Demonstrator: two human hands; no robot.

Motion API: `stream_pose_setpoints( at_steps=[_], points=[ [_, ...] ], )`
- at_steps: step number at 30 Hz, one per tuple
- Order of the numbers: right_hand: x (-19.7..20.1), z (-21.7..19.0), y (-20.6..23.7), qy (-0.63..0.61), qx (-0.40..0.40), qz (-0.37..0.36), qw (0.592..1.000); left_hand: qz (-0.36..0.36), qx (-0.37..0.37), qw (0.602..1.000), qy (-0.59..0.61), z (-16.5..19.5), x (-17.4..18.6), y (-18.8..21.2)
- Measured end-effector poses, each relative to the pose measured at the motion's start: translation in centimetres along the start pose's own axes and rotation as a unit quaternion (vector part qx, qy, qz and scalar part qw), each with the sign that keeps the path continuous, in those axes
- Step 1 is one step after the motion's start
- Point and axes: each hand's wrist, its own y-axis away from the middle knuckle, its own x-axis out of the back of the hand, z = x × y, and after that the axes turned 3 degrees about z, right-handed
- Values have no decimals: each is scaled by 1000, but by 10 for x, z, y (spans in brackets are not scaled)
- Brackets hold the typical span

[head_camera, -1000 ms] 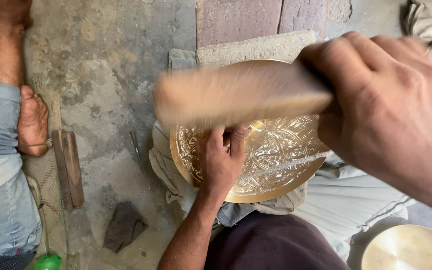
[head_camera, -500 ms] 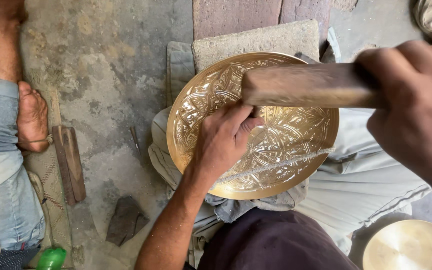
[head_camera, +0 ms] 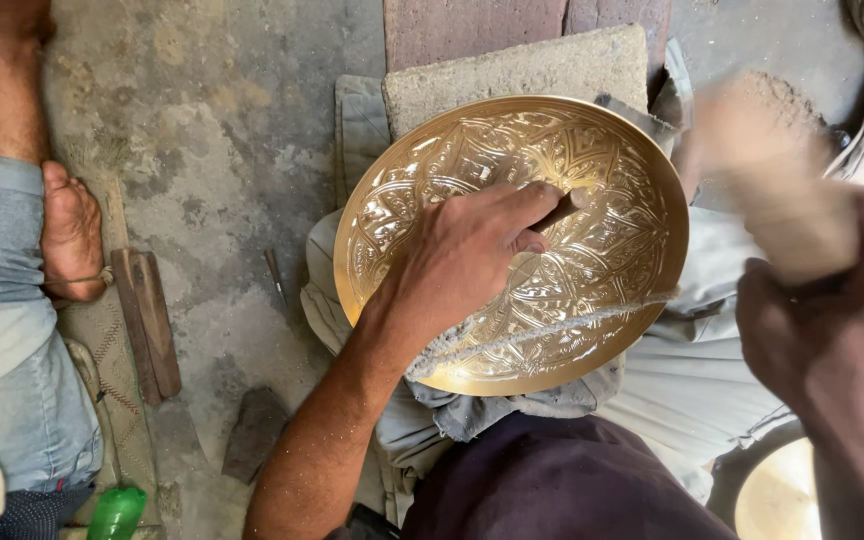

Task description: The person sits on the floor holding a small punch against a decorative brass plate laid on their lap and strikes the punch with a wooden mallet, working the embossed pattern across the plate's surface. They reposition the punch repeatedly to drive the design into different spots on the metal.

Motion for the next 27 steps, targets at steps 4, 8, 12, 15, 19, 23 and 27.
stream_pose_setpoints(
  at_steps=[4,8,12,15,19,23,27],
  points=[
    [-14,30,27,6,-16,-20,1000,47,-20,998,29,-5,-2,4],
    [-33,77,40,-122,96,9,988,179,13,979,92,-13,6,21],
    [-39,96,40,-146,-23,2,989,186,1,978,98,-17,5,22],
    [-37,87,28,-100,44,6,994,157,-32,985,68,-20,5,18],
    [-31,60,7,-77,29,-6,997,137,-27,989,46,-19,8,17],
    [-25,34,-11,-48,58,-15,997,120,-26,992,26,-15,9,15],
    [-19,13,-26,-21,87,-28,996,113,-33,992,49,-15,11,15]
  ],
)
